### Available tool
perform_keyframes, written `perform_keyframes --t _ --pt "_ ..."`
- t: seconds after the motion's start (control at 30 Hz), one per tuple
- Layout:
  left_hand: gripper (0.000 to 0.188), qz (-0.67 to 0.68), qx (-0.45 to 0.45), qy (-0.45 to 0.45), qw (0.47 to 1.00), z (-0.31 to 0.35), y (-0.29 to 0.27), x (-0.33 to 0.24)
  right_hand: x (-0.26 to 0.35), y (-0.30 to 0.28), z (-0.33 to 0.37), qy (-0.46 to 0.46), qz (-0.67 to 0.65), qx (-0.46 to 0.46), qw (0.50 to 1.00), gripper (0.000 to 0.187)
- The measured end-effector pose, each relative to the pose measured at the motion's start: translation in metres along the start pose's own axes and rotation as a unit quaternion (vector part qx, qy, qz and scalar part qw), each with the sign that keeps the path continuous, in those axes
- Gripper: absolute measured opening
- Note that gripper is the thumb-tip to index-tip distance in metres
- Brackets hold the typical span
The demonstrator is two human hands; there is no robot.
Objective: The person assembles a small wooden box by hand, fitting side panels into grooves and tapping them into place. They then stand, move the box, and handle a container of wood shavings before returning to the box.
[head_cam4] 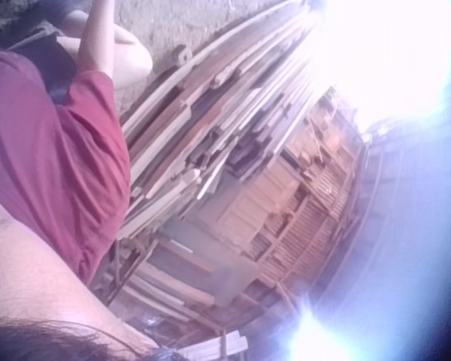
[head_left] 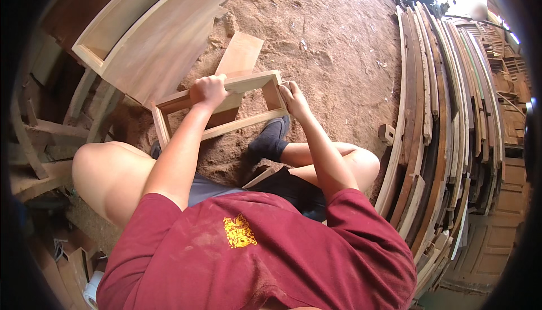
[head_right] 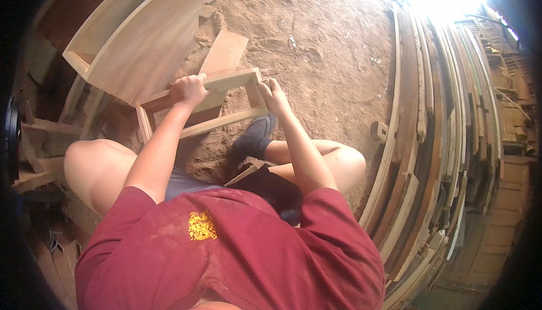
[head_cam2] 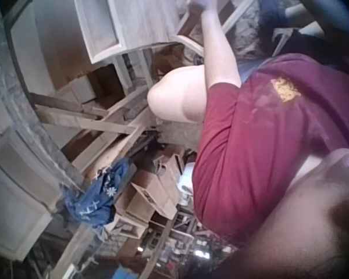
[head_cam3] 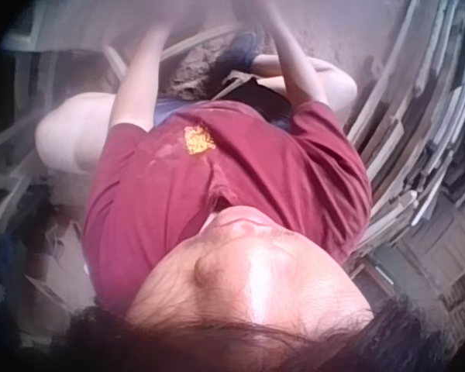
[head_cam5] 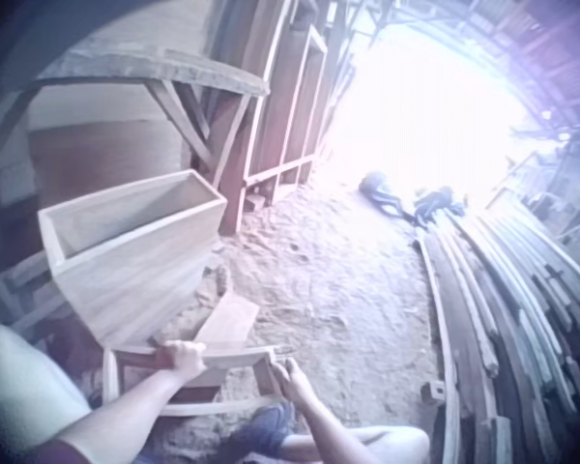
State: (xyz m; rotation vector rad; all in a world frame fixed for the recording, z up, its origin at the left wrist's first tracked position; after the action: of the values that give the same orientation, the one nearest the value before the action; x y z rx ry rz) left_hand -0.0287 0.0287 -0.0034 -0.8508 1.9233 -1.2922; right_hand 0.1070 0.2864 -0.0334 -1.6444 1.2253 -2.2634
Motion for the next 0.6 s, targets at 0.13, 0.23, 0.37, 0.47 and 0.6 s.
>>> perform_keyframes --t 0.13,0.23,0.37,0.47,0.6 --pt "0.042 0.004 0.008 -0.002 1.0 -0.001 0.003 -0.001 -0.01 -0.009 0.02 -0.007 -0.024 0.012 1.0 0.037" --pt "0.042 -0.012 0.024 -0.008 1.0 0.001 0.005 0.002 -0.005 -0.009 0.032 -0.005 -0.013 -0.006 1.0 0.035" --pt "0.036 0.006 0.047 -0.018 0.999 0.0 0.005 0.003 0.004 -0.008 0.018 -0.011 0.082 -0.047 0.995 0.035" --pt "0.034 0.006 0.057 -0.016 0.998 -0.001 -0.002 -0.001 0.011 -0.003 -0.011 -0.011 0.061 -0.038 0.997 0.039" --pt "0.035 0.002 0.06 -0.019 0.998 -0.003 -0.003 0.0 0.028 0.01 -0.046 -0.008 0.098 -0.063 0.993 0.045"
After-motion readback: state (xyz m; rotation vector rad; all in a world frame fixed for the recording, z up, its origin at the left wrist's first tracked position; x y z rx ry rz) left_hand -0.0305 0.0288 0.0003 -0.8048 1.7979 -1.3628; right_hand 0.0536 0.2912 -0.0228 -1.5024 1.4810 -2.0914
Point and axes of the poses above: each hand's wrist, its own z-axis away from the middle knuckle, its own y-axis out of the palm, x = y × z, the point moved 3 cm from there along -z, towards the middle knuckle, and after that the axes turned 7 degrees about -x, right-handed, at the moved point
